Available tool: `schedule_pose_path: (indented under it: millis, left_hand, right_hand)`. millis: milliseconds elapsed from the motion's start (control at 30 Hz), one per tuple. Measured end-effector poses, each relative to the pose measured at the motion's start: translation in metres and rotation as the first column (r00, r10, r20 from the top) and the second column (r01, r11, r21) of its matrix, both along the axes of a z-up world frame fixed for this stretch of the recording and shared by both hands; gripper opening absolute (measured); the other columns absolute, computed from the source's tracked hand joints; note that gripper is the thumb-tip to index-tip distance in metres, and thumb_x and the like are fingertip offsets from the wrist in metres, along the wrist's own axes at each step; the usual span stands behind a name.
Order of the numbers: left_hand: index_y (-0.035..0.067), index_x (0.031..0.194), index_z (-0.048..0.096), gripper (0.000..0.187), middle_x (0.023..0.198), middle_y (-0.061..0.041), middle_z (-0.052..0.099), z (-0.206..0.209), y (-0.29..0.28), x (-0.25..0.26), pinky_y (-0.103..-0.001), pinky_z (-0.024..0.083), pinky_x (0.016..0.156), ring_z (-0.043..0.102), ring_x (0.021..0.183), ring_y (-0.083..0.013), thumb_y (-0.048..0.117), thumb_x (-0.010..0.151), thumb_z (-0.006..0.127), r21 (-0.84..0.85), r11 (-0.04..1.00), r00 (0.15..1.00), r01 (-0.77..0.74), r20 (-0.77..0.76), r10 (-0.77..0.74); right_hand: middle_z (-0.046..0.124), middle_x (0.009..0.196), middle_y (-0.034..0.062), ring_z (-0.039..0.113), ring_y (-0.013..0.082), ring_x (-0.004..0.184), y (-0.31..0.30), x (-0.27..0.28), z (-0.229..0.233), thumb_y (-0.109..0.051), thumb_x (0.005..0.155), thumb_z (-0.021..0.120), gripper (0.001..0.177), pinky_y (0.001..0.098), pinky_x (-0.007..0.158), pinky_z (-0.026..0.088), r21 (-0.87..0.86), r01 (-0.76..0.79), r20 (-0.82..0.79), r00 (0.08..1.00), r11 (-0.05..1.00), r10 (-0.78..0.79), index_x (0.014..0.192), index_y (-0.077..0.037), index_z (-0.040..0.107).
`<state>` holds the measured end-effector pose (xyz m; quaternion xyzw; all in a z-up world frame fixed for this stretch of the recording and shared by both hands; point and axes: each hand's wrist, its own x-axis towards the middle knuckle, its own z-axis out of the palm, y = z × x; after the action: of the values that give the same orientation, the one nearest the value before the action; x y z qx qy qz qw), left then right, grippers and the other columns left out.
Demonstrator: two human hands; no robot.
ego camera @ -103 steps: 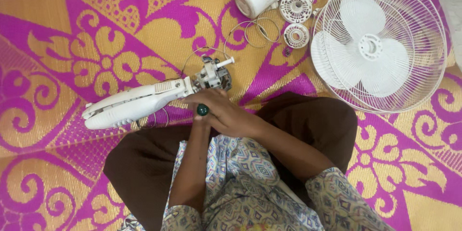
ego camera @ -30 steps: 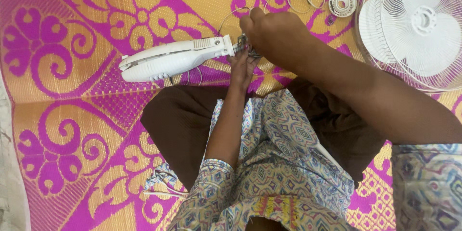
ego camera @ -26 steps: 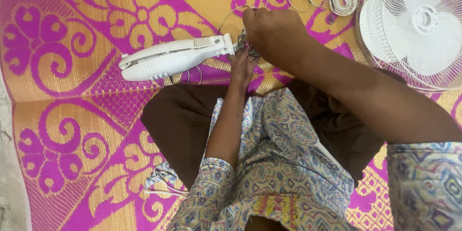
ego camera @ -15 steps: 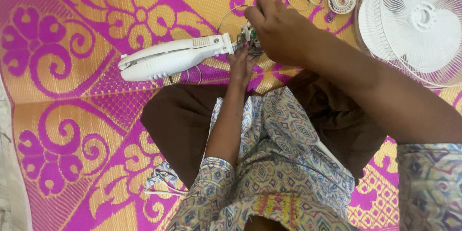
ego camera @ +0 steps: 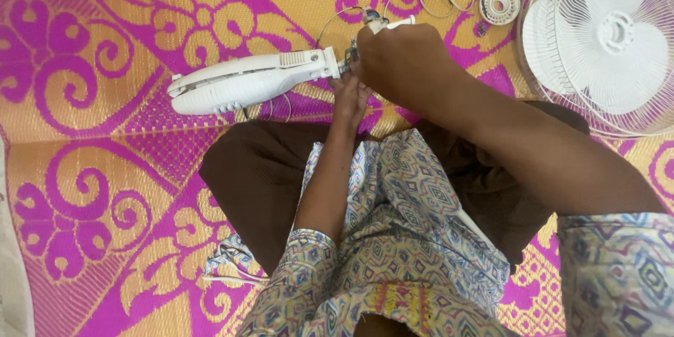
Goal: The person sits on a mat and uses a screwdriver to tighten screws on the motor housing of a disassembled electric fan. The fan blade and cage are visible nearby, but the person only works on the motor unit.
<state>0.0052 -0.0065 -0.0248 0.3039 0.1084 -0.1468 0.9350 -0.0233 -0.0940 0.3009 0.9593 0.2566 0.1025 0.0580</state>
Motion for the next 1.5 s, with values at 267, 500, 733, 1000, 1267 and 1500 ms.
schedule_pose_path:
  millis: [267,500,733,1000,1267,1500]
  left_hand:
    - [0.003,0.123,0.029,0.041,0.115,-0.02,0.064,0.0,0.0,0.002,-0.049,0.062,0.094,0.072,0.101,-0.03,0.011,0.099,0.062,0.011,1.0,0.994,-0.008,-0.113,0.009]
    - [0.005,0.127,0.026,0.047,0.114,-0.019,0.065,-0.008,0.0,-0.002,-0.05,0.063,0.089,0.07,0.095,-0.0284,0.009,0.102,0.065,-0.008,0.999,0.996,-0.036,-0.077,0.035]
    - [0.005,0.134,0.031,0.05,0.12,-0.019,0.065,0.0,0.003,-0.001,-0.05,0.063,0.085,0.073,0.099,-0.032,0.01,0.099,0.066,-0.053,0.998,0.999,-0.036,0.02,0.037]
    - [0.002,0.141,0.03,0.056,0.129,-0.021,0.062,0.008,0.006,-0.002,-0.052,0.06,0.096,0.07,0.109,-0.035,0.015,0.102,0.067,0.014,1.0,0.999,-0.027,-0.025,0.028]
    - [0.013,0.142,0.019,0.066,0.138,-0.018,0.049,0.03,-0.001,-0.017,-0.045,0.055,0.097,0.062,0.115,-0.0315,0.025,0.095,0.064,0.22,0.969,0.974,-0.109,-0.171,0.148]
    - [0.007,0.131,0.053,0.03,0.121,-0.011,0.053,0.054,-0.001,-0.055,-0.032,0.054,0.081,0.058,0.103,-0.0191,0.011,0.103,0.064,0.778,0.467,0.908,-0.42,0.351,0.23]
  right_hand:
    - [0.063,0.072,0.0085,0.064,0.0248,0.064,-0.055,-0.002,0.01,-0.035,0.088,0.09,0.039,0.038,0.057,0.049,0.468,-0.031,0.039,0.999,0.883,0.015,0.088,-0.007,0.064]
    - [0.065,0.092,0.0061,0.065,0.0197,0.083,-0.121,-0.018,-0.043,-0.026,0.105,0.066,0.018,0.0341,0.076,0.057,0.97,0.207,-0.202,0.978,-0.131,0.052,0.099,-0.011,0.059]
    - [0.06,0.086,-0.0008,0.053,0.0088,0.073,-0.121,-0.005,-0.165,-0.013,0.106,0.067,0.007,0.0247,0.062,0.042,0.905,0.413,-0.418,0.908,-0.101,-0.038,0.108,-0.009,0.062]
    - [0.06,0.075,0.0041,0.052,0.0083,0.066,-0.085,0.014,-0.199,-0.011,0.1,0.073,0.035,0.0267,0.058,0.042,0.863,0.416,-0.426,0.904,0.287,-0.027,0.134,-0.005,0.065]
    - [0.07,0.111,0.0129,0.068,0.019,0.097,-0.088,0.022,-0.203,-0.015,0.101,0.076,0.026,0.0311,0.081,0.055,0.911,0.313,-0.325,0.946,0.27,0.0,0.123,-0.004,0.068]
    - [0.065,0.097,0.0103,0.063,0.0187,0.084,-0.089,0.019,-0.195,-0.012,0.098,0.076,0.023,0.0314,0.074,0.049,0.879,0.354,-0.366,0.93,0.32,-0.025,0.119,-0.003,0.071]
